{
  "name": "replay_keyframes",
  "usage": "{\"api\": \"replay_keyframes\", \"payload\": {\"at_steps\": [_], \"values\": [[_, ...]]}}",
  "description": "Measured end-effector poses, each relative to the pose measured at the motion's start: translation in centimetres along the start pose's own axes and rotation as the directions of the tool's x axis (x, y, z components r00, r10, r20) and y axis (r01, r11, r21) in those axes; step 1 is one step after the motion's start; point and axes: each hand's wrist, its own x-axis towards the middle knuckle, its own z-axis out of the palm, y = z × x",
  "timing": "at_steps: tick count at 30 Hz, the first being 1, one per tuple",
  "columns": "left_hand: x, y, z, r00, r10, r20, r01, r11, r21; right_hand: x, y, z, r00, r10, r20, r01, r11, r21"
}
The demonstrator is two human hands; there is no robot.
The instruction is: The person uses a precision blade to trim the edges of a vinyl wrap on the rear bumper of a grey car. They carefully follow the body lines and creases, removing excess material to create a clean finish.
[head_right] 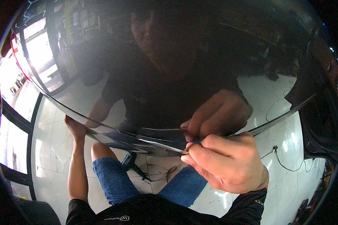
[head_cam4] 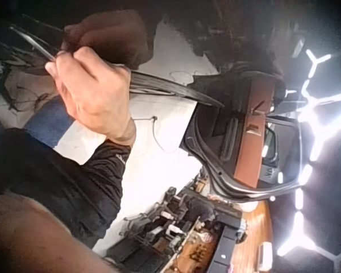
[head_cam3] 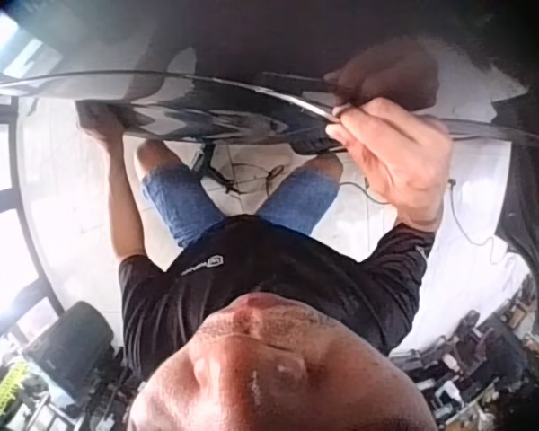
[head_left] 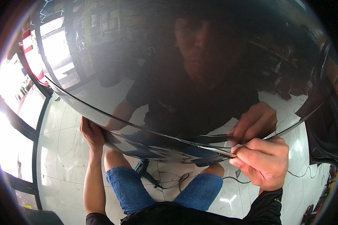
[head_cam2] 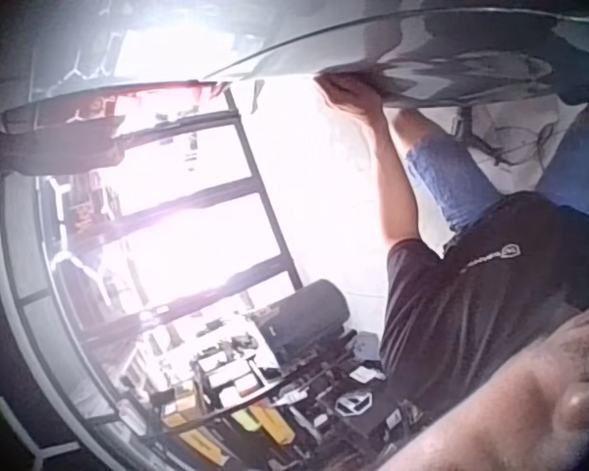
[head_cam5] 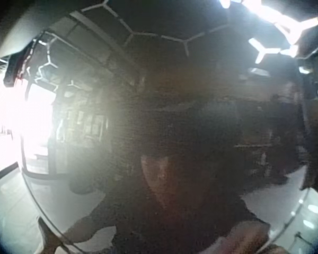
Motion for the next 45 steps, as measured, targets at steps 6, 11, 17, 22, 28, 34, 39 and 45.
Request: {"api": "replay_keyframes", "payload": {"at_steps": [6, 11, 17, 22, 28, 34, 39, 45], "values": [[0.3, 0.3, 0.2, 1.000, -0.010, 0.004, 0.010, 1.000, -0.005, 0.2, 0.2, -0.4, 0.999, -0.027, -0.020, 0.027, 1.000, 0.004], [0.4, -0.1, 0.1, 0.999, -0.033, 0.016, 0.033, 0.999, -0.015, -0.2, 0.2, -0.4, 1.000, 0.006, 0.000, -0.006, 0.999, 0.047], [0.6, 0.3, 0.1, 0.999, -0.034, 0.010, 0.034, 0.999, -0.015, 0.0, 0.6, -0.6, 0.997, -0.067, -0.024, 0.068, 0.997, 0.032], [0.2, 0.6, 0.0, 0.999, -0.032, 0.008, 0.032, 0.999, -0.022, -0.7, 0.6, -0.2, 0.997, -0.061, -0.052, 0.063, 0.996, 0.055], [0.2, -1.0, -0.5, 0.989, -0.146, 0.013, 0.147, 0.983, -0.106, -0.3, 1.3, -0.5, 0.996, -0.077, -0.037, 0.081, 0.989, 0.127], [-0.7, 15.7, 0.6, 0.983, 0.127, -0.135, -0.148, 0.976, -0.159, -0.4, 0.9, -0.3, 0.996, -0.069, -0.054, 0.075, 0.987, 0.139], [-0.5, 21.0, 0.7, 0.995, 0.088, -0.038, -0.087, 0.996, 0.024, -0.1, 1.0, -0.2, 0.996, -0.066, -0.062, 0.076, 0.983, 0.169], [0.4, 22.7, 1.3, 0.996, -0.047, -0.081, 0.036, 0.990, -0.137, 0.2, 1.2, -0.4, 0.993, -0.094, -0.073, 0.105, 0.981, 0.164]]}}
